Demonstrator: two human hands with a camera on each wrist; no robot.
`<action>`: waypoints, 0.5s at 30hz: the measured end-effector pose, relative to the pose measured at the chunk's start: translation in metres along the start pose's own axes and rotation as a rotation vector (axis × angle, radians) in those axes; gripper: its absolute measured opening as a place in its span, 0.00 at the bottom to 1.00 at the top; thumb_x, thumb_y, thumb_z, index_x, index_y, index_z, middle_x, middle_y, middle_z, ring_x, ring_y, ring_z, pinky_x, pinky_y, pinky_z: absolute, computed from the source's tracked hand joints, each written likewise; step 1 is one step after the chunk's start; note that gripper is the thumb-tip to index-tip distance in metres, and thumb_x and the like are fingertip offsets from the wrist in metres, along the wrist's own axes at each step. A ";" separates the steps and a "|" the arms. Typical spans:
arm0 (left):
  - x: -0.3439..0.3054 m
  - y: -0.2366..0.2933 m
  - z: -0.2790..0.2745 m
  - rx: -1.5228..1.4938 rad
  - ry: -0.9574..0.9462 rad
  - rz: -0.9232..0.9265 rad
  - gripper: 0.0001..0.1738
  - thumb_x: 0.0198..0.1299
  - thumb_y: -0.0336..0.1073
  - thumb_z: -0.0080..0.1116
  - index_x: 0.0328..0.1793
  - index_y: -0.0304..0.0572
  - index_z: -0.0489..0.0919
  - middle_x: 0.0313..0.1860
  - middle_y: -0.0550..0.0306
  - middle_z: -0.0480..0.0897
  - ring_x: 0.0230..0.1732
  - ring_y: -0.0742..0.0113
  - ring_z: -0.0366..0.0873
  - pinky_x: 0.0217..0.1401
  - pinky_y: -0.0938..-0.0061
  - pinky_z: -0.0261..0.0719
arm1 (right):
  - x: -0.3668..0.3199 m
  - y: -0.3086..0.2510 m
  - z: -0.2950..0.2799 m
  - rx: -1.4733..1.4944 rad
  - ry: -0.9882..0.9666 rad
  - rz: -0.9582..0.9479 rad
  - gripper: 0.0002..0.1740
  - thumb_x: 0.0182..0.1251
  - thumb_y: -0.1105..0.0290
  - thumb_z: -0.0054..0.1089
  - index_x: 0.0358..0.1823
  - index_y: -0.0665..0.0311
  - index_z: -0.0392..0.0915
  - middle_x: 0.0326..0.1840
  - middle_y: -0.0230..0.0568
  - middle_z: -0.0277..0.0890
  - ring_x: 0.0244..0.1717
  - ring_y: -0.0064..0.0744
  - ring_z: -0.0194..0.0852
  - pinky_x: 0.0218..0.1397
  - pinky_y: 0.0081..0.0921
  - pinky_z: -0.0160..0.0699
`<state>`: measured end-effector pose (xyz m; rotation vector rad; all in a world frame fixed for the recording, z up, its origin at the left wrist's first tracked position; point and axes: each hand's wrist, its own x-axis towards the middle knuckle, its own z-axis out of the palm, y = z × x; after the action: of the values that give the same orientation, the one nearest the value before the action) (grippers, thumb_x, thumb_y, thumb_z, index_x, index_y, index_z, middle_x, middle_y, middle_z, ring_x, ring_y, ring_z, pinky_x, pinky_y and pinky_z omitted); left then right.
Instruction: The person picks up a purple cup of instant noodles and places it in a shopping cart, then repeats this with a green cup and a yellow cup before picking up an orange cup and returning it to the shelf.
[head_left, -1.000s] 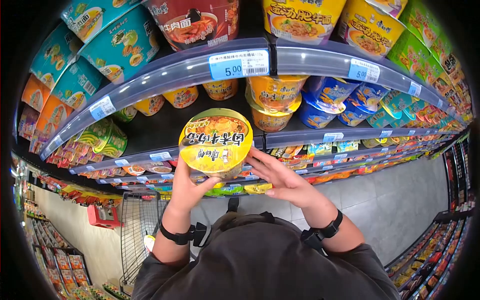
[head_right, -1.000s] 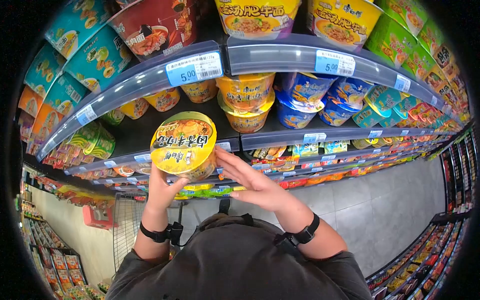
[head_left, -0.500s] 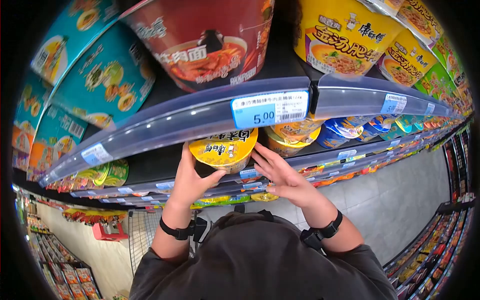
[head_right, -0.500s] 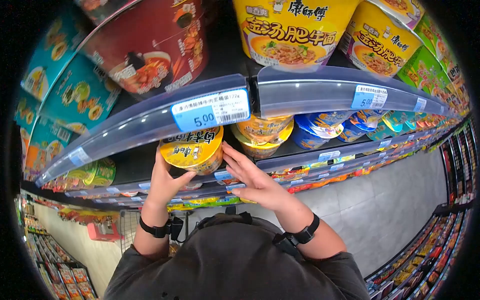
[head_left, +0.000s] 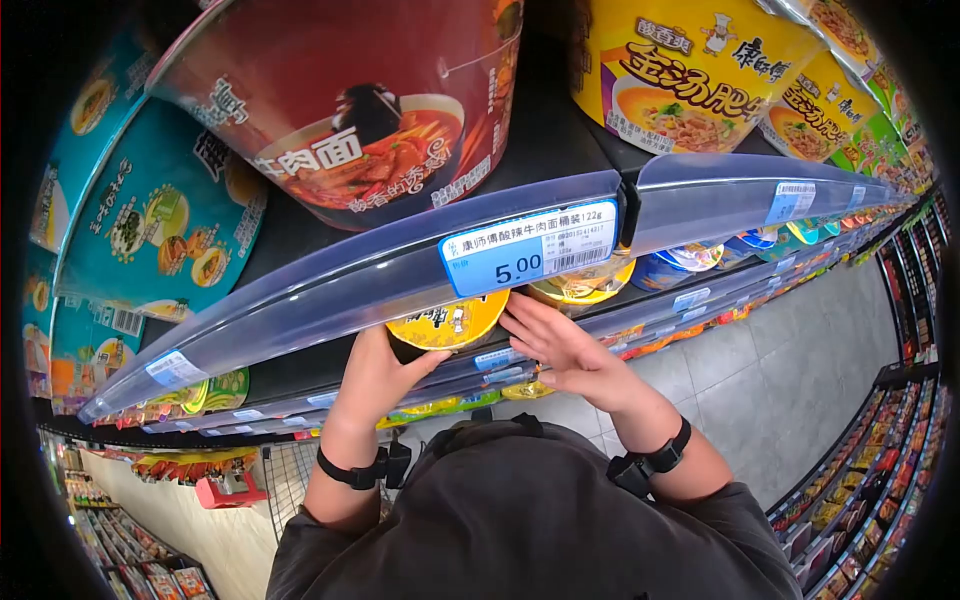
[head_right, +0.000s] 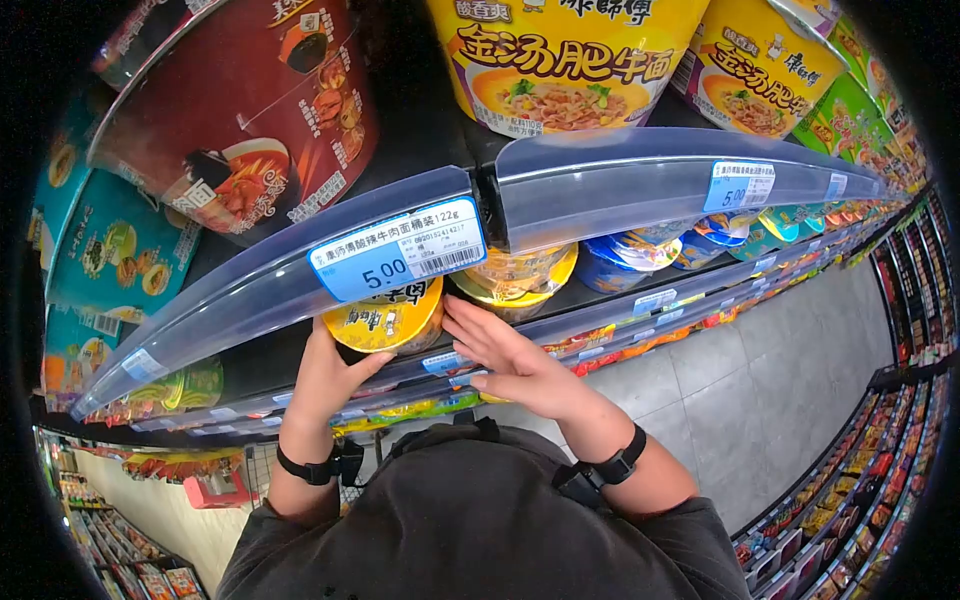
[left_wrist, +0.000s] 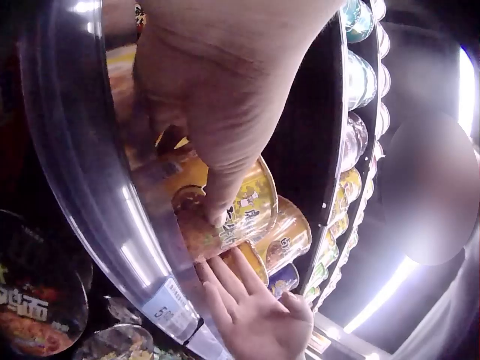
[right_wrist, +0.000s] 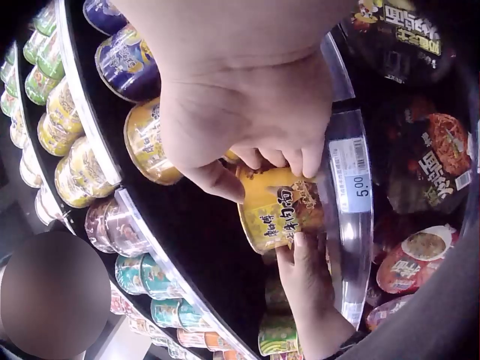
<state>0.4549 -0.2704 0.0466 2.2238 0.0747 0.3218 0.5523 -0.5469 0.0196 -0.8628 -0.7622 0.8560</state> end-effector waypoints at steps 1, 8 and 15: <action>0.000 0.000 -0.001 0.013 -0.054 -0.026 0.52 0.51 0.35 0.83 0.78 0.31 0.62 0.70 0.39 0.77 0.71 0.50 0.77 0.73 0.60 0.73 | -0.002 0.000 -0.001 -0.016 -0.013 -0.007 0.53 0.66 0.88 0.49 0.89 0.62 0.35 0.94 0.45 0.32 0.92 0.44 0.35 0.89 0.43 0.42; -0.018 0.006 0.005 0.227 0.088 0.037 0.54 0.54 0.36 0.81 0.82 0.29 0.59 0.72 0.34 0.75 0.74 0.42 0.74 0.75 0.57 0.72 | -0.043 -0.014 0.002 0.029 0.063 0.088 0.49 0.68 0.83 0.50 0.89 0.60 0.41 0.91 0.52 0.45 0.85 0.52 0.58 0.84 0.45 0.57; -0.069 0.026 0.017 0.123 0.257 0.002 0.52 0.59 0.28 0.73 0.87 0.37 0.55 0.78 0.38 0.71 0.79 0.41 0.67 0.81 0.55 0.65 | -0.089 -0.011 -0.005 0.036 0.097 0.117 0.42 0.71 0.73 0.56 0.86 0.61 0.53 0.81 0.58 0.65 0.77 0.54 0.71 0.80 0.48 0.64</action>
<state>0.3906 -0.3106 0.0427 2.2924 0.2360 0.6176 0.5200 -0.6305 0.0080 -0.9167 -0.6148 0.9222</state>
